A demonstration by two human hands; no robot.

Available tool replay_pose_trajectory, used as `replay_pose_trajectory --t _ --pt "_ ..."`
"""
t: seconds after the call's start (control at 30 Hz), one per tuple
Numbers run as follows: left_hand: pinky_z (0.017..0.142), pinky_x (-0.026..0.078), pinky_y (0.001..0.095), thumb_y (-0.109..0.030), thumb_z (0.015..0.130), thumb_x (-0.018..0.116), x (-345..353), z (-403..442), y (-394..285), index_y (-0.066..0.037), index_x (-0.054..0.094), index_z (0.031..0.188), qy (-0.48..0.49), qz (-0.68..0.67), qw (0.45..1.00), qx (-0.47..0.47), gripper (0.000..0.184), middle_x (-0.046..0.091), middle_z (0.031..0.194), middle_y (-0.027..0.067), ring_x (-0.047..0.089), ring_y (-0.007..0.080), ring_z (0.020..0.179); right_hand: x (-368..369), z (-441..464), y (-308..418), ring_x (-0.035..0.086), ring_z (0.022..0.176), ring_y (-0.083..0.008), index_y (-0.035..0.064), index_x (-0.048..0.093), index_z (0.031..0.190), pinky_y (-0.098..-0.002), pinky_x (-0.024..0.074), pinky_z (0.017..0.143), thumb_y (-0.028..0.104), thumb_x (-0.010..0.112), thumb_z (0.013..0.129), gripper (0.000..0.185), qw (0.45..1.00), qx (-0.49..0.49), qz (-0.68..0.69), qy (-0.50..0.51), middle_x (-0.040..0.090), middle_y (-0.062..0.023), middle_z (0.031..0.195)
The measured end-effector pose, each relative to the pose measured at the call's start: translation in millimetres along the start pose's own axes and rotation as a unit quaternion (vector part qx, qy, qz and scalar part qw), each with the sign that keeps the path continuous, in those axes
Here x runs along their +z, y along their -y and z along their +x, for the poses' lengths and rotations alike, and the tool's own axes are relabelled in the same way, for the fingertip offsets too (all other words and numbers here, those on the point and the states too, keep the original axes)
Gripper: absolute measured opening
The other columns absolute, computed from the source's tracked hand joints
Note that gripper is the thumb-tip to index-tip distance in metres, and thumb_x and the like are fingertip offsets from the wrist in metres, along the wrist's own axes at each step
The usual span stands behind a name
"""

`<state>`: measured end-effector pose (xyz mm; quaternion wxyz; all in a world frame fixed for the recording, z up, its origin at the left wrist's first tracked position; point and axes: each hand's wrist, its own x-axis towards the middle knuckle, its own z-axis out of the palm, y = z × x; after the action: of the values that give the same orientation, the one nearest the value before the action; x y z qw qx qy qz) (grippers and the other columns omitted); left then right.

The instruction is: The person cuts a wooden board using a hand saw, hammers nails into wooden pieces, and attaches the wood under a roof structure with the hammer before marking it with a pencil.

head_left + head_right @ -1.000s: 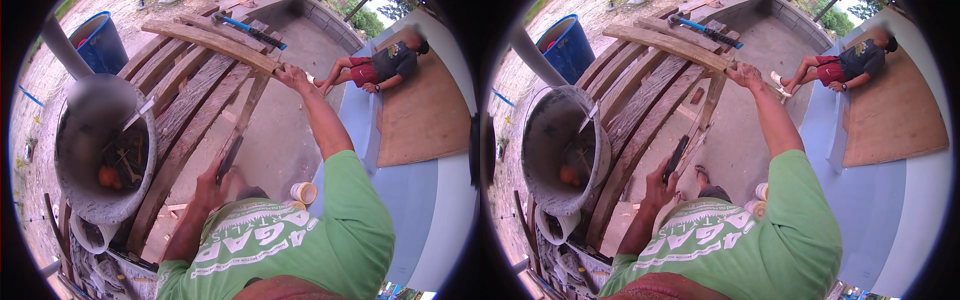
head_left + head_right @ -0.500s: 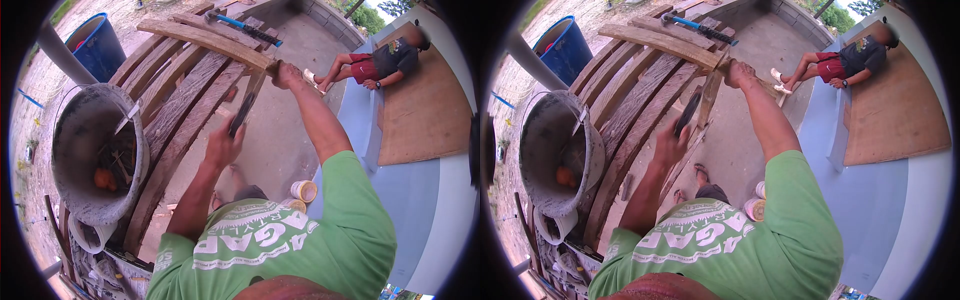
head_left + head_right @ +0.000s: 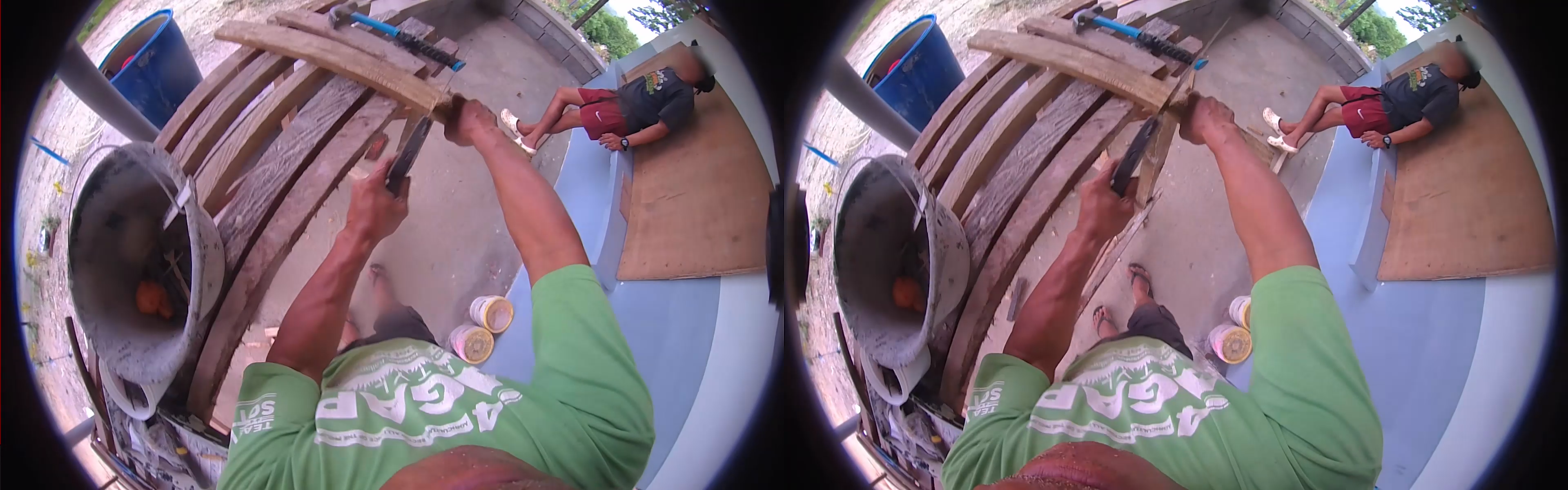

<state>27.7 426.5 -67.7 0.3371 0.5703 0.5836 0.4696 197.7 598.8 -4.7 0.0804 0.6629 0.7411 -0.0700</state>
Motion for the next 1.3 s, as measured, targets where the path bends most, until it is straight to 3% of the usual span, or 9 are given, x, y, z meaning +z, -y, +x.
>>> replay_pose_trajectory --t 0.27,0.43,0.57,0.77,0.83,0.93,1.1,1.17,1.3 --pt "0.076 0.054 0.0326 -0.002 0.084 0.063 -71 -148 17 -0.012 0.059 0.126 -0.032 0.027 0.999 0.002 0.043 0.07 0.099 0.019 0.071 0.0274 0.094 8 9 -2 0.059 0.116 -0.0385 -0.0022 0.054 0.123 -0.0439 0.0475 0.098 0.015 0.058 0.079 0.048 0.999 0.011 -0.029 -0.005 0.061 -0.0252 0.12" --pt "0.068 0.051 0.0461 -0.01 0.084 0.063 12 26 2 -0.01 0.059 0.118 -0.006 0.009 1.0 -0.004 0.035 0.064 0.083 0.0251 0.064 0.0447 0.082 7 9 -4 0.059 0.116 -0.0375 -0.0026 0.054 0.123 -0.0435 0.048 0.098 0.016 0.059 0.079 0.048 1.0 -0.001 -0.015 0.021 0.061 -0.0255 0.121" --pt "0.069 0.052 0.044 -0.008 0.084 0.063 -10 -30 11 -0.011 0.059 0.12 -0.002 0.019 0.999 -0.038 0.036 0.065 0.089 0.0257 0.064 0.044 0.086 3 9 -2 0.059 0.116 -0.0376 -0.0027 0.054 0.122 -0.0436 0.0482 0.098 0.017 0.059 0.079 0.047 1.0 -0.004 -0.021 0.009 0.061 -0.0251 0.121" --pt "0.083 0.052 0.0314 -0.004 0.084 0.066 -74 -162 19 -0.004 0.06 0.12 -0.024 0.021 0.999 -0.037 0.036 0.07 0.102 0.0169 0.069 0.0196 0.097 11 10 -3 0.06 0.114 -0.038 -0.0018 0.055 0.121 -0.0436 0.0479 0.098 0.016 0.058 0.079 0.046 1.0 0.009 -0.02 -0.012 0.062 -0.0239 0.12" --pt "0.079 0.053 0.0337 -0.005 0.084 0.066 -41 -103 39 -0.006 0.06 0.12 -0.007 0.026 0.999 -0.042 0.037 0.069 0.099 0.0183 0.07 0.0233 0.09 11 14 -6 0.06 0.115 -0.0381 -0.0006 0.055 0.122 -0.0434 0.0477 0.098 0.016 0.058 0.079 0.046 1.0 0.005 -0.024 -0.006 0.062 -0.0236 0.119" --pt "0.065 0.052 0.0436 -0.007 0.081 0.063 16 35 13 -0.01 0.059 0.117 -0.013 0.004 1.0 0.018 0.036 0.065 0.085 0.0243 0.064 0.0437 0.081 12 16 -5 0.06 0.114 -0.0382 0.0012 0.055 0.123 -0.043 0.0475 0.098 0.016 0.058 0.079 0.046 0.999 -0.004 -0.028 0.016 0.063 -0.0235 0.119" --pt "0.072 0.054 0.0388 -0.005 0.082 0.063 -20 -64 43 -0.011 0.058 0.124 -0.019 -0.009 1.0 0.003 0.043 0.067 0.096 0.0246 0.068 0.0397 0.088 1 7 3 0.06 0.114 -0.0378 0.0013 0.054 0.125 -0.0424 0.0475 0.098 0.016 0.059 0.08 0.048 1.0 0.007 -0.025 0.004 0.062 -0.0242 0.121" --pt "0.076 0.055 0.0338 0.003 0.079 0.062 -59 -139 48 -0.008 0.058 0.126 -0.029 0.014 0.999 0.015 0.048 0.07 0.099 0.0192 0.071 0.0296 0.092 4 9 2 0.06 0.113 -0.0393 -0.0023 0.052 0.123 -0.0442 0.0479 0.097 0.017 0.057 0.082 0.046 0.999 0.002 -0.037 0.002 0.062 -0.0283 0.118" --pt "0.075 0.055 0.0356 0.003 0.079 0.061 -67 -139 31 -0.008 0.06 0.123 -0.014 -0.029 0.999 -0.02 0.045 0.069 0.094 0.019 0.071 0.0315 0.089 9 13 3 0.059 0.113 -0.0412 -0.006 0.053 0.12 -0.0459 0.0471 0.097 0.019 0.057 0.083 0.045 0.999 0.006 -0.048 -0.015 0.061 -0.0318 0.116"
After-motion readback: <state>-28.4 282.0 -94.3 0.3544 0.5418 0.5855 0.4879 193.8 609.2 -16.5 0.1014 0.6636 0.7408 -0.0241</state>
